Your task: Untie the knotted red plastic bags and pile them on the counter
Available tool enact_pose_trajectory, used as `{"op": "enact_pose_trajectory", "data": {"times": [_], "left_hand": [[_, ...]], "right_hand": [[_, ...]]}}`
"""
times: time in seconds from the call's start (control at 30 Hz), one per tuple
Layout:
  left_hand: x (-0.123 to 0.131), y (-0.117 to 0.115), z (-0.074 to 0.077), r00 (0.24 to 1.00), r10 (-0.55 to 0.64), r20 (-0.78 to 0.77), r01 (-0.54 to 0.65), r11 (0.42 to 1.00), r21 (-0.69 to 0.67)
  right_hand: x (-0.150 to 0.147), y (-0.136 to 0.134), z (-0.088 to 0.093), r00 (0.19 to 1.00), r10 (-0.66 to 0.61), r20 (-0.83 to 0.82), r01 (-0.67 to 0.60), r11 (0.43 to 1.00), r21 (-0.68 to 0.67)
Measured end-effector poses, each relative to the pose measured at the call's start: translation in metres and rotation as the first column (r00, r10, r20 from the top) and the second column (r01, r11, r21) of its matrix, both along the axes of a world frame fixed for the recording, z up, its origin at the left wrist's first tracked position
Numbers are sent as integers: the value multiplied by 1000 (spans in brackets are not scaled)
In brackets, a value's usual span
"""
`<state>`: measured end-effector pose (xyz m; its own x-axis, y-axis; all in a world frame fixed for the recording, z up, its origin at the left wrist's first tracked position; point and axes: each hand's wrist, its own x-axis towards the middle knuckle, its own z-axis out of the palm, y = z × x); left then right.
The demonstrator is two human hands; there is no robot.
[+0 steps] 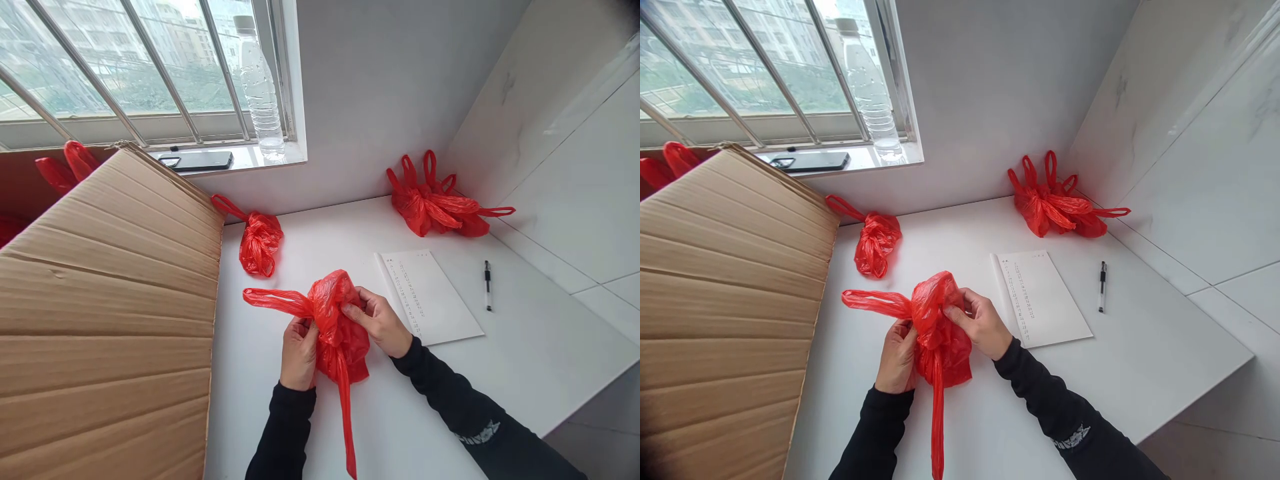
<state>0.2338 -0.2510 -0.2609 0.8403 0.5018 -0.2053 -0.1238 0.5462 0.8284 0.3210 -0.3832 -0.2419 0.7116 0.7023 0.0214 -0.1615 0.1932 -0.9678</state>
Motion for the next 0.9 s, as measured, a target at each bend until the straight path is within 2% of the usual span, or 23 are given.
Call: {"op": "enact_pose_trajectory", "data": {"times": [0.13,0.3,0.47,0.57,0.9], "left_hand": [[0,-1,0,1000,-5,-2,5,1000,-5],[-1,0,8,999,24,22,-22,998,-63],[-2,7,12,989,141,54,-130,978,-165],[-1,10,10,984,167,57,-153,969,-196],[-1,10,9,983,173,64,-151,956,-252]], "right_hand": [[0,0,-1,999,-26,-25,27,1000,12],[0,-1,4,1000,-26,-1,26,1000,-12],[0,-1,3,993,119,21,-119,993,-23],[0,-1,-1,986,161,39,-159,986,-38],[0,-2,-3,993,92,72,-88,994,-57]]}}
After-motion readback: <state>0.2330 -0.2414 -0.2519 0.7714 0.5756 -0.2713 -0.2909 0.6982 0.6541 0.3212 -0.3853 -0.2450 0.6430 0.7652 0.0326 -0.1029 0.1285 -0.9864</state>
